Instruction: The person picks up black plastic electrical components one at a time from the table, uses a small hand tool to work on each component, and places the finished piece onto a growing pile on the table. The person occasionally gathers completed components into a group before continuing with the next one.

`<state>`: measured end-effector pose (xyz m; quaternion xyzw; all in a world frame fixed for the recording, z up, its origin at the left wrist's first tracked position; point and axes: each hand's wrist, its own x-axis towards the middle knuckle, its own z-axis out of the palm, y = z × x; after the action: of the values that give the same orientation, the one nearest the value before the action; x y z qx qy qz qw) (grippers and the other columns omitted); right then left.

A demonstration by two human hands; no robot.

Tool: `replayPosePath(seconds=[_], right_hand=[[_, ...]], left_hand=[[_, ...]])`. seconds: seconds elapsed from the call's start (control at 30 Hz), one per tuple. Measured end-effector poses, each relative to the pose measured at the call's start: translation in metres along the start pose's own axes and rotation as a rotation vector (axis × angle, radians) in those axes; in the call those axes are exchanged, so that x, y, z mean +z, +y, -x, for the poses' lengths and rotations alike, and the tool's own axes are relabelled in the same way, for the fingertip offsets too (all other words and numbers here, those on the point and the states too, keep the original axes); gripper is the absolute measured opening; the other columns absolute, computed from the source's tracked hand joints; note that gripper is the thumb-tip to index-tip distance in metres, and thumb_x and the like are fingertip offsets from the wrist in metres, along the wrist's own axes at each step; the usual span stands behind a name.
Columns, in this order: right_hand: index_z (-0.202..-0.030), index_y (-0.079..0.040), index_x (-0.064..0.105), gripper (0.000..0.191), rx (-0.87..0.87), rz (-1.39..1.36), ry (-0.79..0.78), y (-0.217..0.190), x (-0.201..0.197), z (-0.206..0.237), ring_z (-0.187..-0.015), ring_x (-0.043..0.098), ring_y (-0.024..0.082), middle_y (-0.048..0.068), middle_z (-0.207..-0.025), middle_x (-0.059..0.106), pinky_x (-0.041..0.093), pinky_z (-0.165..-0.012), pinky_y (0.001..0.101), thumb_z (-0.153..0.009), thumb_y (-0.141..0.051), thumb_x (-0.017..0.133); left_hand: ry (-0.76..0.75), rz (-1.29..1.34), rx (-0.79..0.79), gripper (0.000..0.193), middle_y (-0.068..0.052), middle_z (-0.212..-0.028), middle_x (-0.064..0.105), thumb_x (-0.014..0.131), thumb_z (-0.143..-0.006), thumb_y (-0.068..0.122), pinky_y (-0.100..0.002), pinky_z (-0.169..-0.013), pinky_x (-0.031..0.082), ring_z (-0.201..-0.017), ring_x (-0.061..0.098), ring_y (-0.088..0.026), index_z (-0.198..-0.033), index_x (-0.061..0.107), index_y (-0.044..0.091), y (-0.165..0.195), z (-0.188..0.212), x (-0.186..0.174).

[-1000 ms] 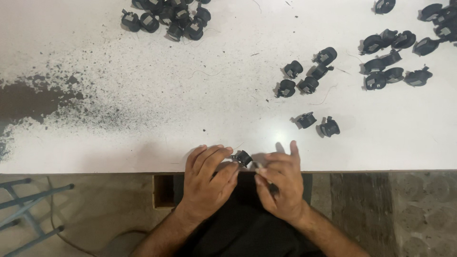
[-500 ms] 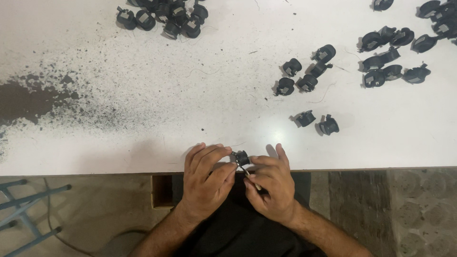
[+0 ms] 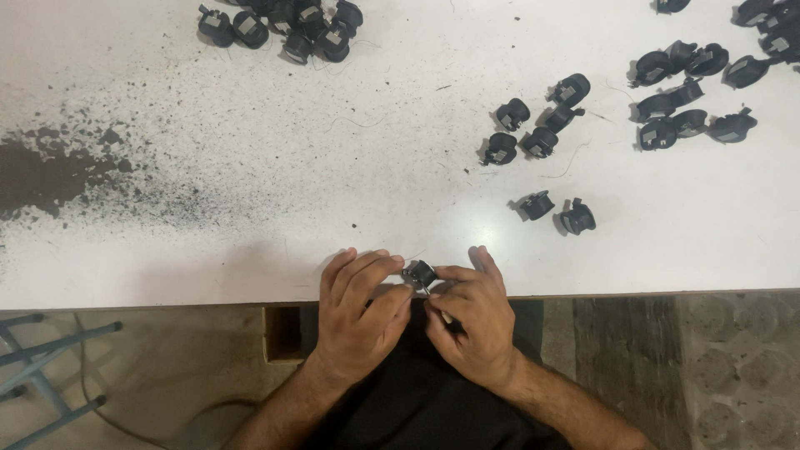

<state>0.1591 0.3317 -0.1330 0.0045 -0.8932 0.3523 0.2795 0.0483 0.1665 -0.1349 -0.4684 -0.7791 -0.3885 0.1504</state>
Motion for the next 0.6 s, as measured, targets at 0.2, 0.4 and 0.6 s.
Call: replayPosePath(seconds=[0.2,0.4,0.6], right_hand=[[-0.097,-0.009,0.064,0.026,0.0,0.007,0.012,0.0001,-0.0003,0.0,-0.116,0.07,0.026,0.006,-0.094,0.068,0.035,-0.123,0.0634,-0.08,-0.001,0.081],[-0.094,-0.01,0.065,0.025,0.011,-0.002,-0.014,0.0007,-0.001,0.0023,-0.114,0.07,0.026,0.004,-0.09,0.067,0.032,-0.123,0.0639,-0.077,-0.001,0.081],[-0.094,-0.011,0.064,0.025,0.007,0.008,0.012,0.0036,0.0033,0.0072,-0.115,0.069,0.025,0.003,-0.09,0.066,0.027,-0.126,0.0636,-0.079,0.0,0.08]], left_hand=[[-0.003,-0.094,0.078,0.016,-0.001,-0.132,0.06,0.083,-0.091,0.017,-0.05,-0.119,0.036,-0.128,0.057,-0.02,-0.1,0.069,0.017,0.0051,0.0009,0.0022],[0.053,-0.075,0.01,0.018,-0.004,-0.129,0.062,0.083,-0.091,0.02,-0.05,-0.119,0.034,-0.127,0.056,-0.023,-0.105,0.071,0.016,0.0083,-0.0015,0.0032],[0.013,-0.067,-0.085,0.013,-0.001,-0.121,0.064,0.081,-0.092,0.018,-0.05,-0.123,0.028,-0.125,0.058,-0.021,-0.1,0.071,0.014,0.0096,-0.0033,0.0023]])
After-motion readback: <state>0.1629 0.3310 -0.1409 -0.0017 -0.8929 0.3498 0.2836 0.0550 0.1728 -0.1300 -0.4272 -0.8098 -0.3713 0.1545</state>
